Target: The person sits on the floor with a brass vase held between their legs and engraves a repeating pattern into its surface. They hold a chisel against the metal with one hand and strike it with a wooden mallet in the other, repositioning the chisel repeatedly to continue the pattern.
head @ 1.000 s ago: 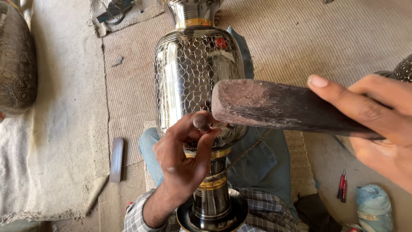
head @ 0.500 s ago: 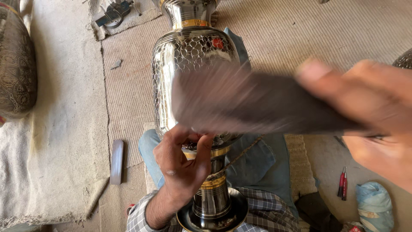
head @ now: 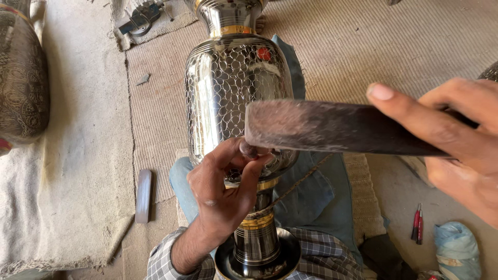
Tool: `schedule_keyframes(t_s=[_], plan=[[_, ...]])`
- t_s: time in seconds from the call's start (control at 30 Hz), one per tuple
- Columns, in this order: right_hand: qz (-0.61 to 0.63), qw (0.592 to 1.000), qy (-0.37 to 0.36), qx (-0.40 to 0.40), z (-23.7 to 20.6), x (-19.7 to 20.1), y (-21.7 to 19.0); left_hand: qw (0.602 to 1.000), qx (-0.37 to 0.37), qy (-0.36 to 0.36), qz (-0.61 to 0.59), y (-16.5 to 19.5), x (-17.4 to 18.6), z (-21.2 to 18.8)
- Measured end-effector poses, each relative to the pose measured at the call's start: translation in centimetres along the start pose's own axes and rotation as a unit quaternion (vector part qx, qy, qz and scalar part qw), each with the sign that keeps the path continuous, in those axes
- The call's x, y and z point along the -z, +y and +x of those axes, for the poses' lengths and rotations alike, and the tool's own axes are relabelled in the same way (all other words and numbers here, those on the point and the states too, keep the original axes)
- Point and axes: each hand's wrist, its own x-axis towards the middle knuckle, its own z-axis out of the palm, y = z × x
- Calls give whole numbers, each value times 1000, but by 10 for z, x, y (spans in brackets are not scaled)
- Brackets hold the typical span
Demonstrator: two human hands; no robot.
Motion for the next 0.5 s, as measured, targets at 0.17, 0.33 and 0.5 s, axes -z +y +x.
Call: schedule_keyframes(t_s=[0.17,0.33,0.5], plan=[[44,994,-57,-77,-1,0,-1,999,0,-36,1,6,2,10],[172,976,66,-117,0,-9,-21,988,4,-140,65,1,2,27],[138,970,48,-194,-20,-30,-27,968,-36,-248,16,0,6,47]])
